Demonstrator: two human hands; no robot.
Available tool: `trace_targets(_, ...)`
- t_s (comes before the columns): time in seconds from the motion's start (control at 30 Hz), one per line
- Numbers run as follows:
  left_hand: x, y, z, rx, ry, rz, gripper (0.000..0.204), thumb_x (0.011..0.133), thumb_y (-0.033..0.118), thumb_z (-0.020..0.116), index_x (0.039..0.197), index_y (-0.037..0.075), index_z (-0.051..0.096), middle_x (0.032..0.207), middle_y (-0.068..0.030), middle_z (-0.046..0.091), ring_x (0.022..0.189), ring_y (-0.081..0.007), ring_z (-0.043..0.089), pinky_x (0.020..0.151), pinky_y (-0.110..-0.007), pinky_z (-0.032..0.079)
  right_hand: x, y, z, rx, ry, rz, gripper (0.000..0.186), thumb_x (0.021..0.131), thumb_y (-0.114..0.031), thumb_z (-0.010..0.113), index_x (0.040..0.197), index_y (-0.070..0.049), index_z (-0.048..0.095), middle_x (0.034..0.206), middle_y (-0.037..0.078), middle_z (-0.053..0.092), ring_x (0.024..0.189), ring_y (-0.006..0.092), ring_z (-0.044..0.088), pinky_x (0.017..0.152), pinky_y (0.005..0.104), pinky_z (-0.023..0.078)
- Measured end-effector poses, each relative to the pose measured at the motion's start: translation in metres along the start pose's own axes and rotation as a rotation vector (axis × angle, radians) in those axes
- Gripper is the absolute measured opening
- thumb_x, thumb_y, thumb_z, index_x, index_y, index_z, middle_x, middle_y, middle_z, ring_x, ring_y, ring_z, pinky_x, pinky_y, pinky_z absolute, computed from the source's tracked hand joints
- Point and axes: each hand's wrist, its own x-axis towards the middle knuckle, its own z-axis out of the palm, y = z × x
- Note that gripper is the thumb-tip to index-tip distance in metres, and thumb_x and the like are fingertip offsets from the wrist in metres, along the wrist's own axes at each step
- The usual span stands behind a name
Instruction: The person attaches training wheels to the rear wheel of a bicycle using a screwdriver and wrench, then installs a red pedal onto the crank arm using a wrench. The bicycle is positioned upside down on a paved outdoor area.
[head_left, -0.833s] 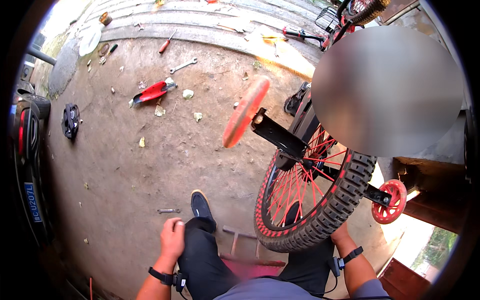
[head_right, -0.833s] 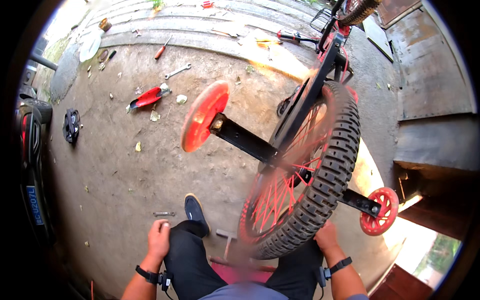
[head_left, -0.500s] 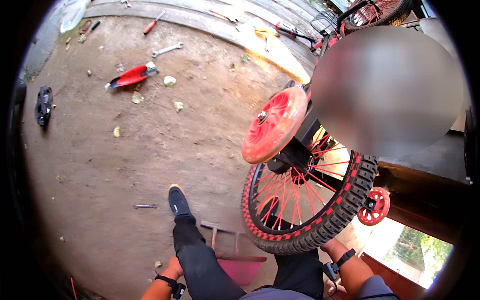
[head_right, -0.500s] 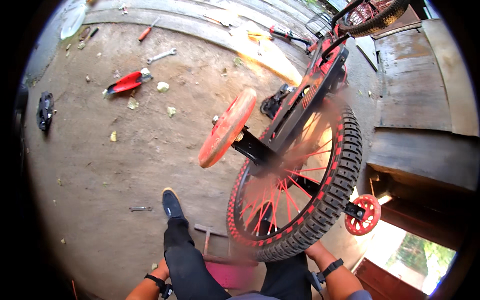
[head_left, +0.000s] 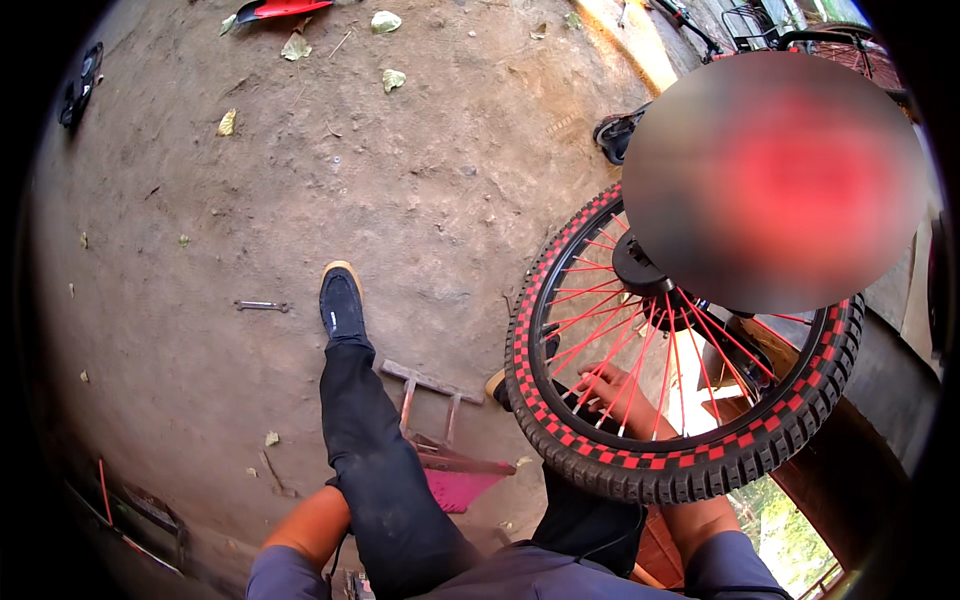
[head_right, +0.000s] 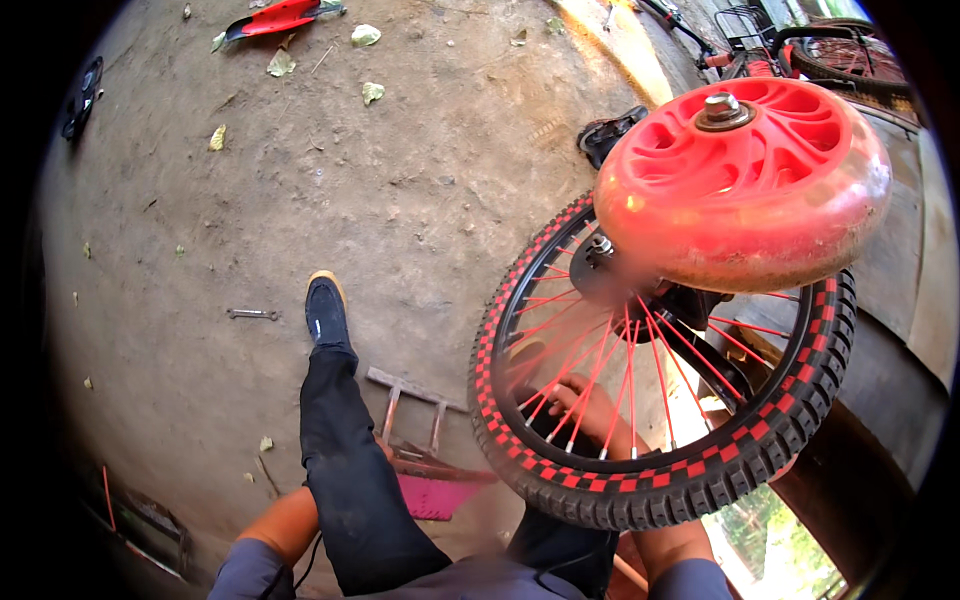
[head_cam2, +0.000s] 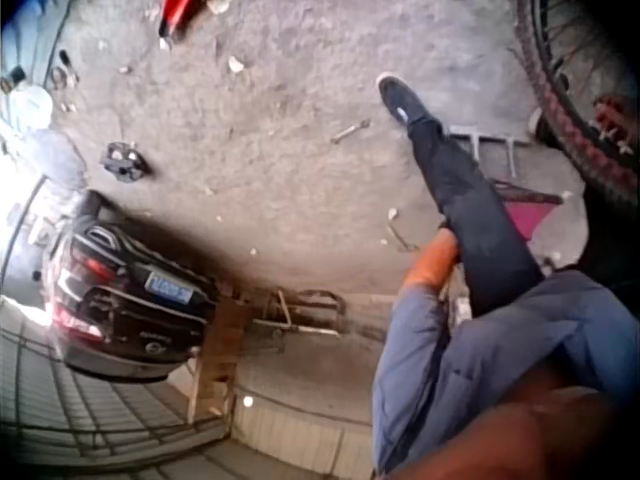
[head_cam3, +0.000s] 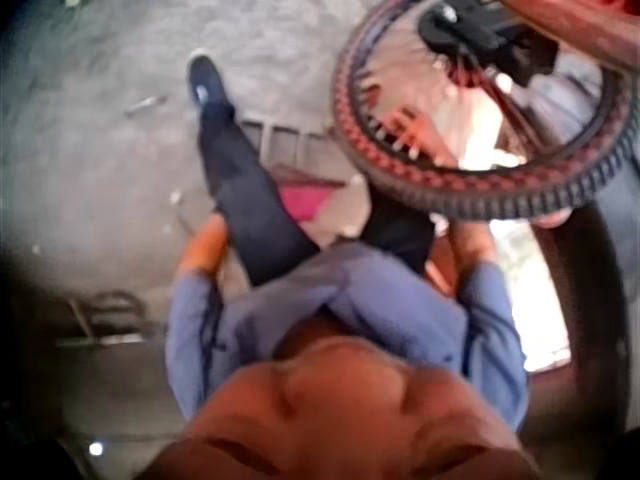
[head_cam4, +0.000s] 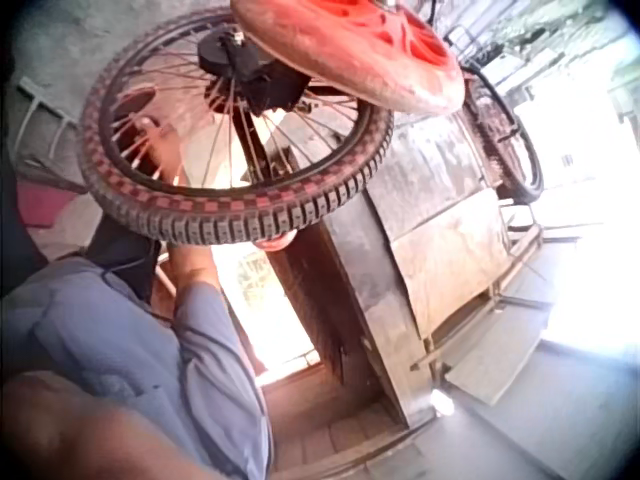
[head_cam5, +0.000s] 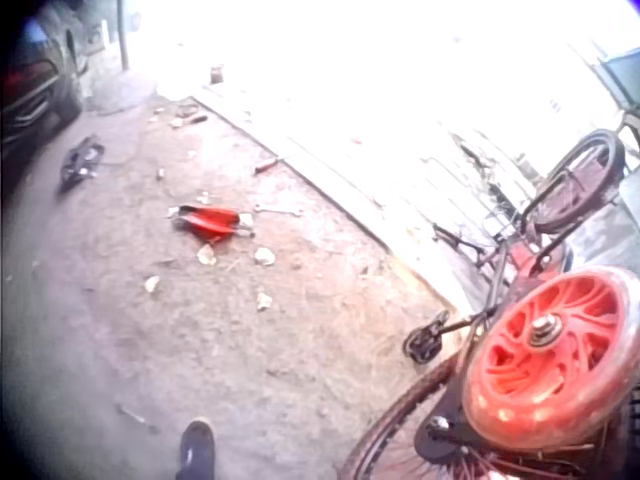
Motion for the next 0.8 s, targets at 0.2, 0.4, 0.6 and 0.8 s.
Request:
trace_targets(0.2,-0.041,-0.009,0.008,0.042,-0.056,-0.041,0.036,0.081,0.033,0.067,0.108,0.010,0.071,0.104,-0.0231,0.070,0.100,-0.0392,0.067,0.084,-0.047,0.054,-0.019,0.023,-0.035,0.043,0.058,-0.021,0.041,0.097,-0.029,0.062,0.123,0.002,0.057,0.096,0.010,0.065,0.079,0.0187,0.067,0.068,0.0297,0.054)
trace_targets(0.4,-0.149,-0.031,0.009,0.153,-0.163,-0.102,0.036,0.080,0.032,0.068,0.109,0.011,0.072,0.104,-0.0224,0.071,0.100,-0.0391,0.068,0.084,-0.047,0.054,-0.084,0.043,-0.052,0.072,0.205,-0.142,0.026,0.095,-0.018,0.064,0.116,-0.003,0.060,0.091,0.004,0.066,0.078,0.0144,0.065,0.070,0.0297,0.054)
trace_targets(0.6,-0.276,-0.071,-0.029,0.476,-0.409,-0.192,0.034,0.080,0.033,0.067,0.105,0.012,0.074,0.104,-0.0210,0.071,0.099,-0.0388,0.068,0.083,-0.048,0.055,-0.178,0.021,-0.024,0.188,0.253,0.080,0.033,0.095,-0.026,0.061,0.119,-0.003,0.059,0.100,0.011,0.067,0.076,0.0194,0.068,0.061,0.0314,0.054)
trace_targets(0.8,-0.401,0.135,-0.196,0.435,-0.455,-0.470,0.051,0.091,0.048,0.050,0.124,0.011,0.059,0.126,-0.0224,0.060,0.119,-0.0387,0.056,0.099,-0.051,0.045,-0.259,-0.037,0.015,0.263,0.291,-0.055,0.039,0.095,-0.031,0.063,0.120,-0.001,0.059,0.101,0.012,0.066,0.075,0.0183,0.067,0.062,0.0301,0.053)
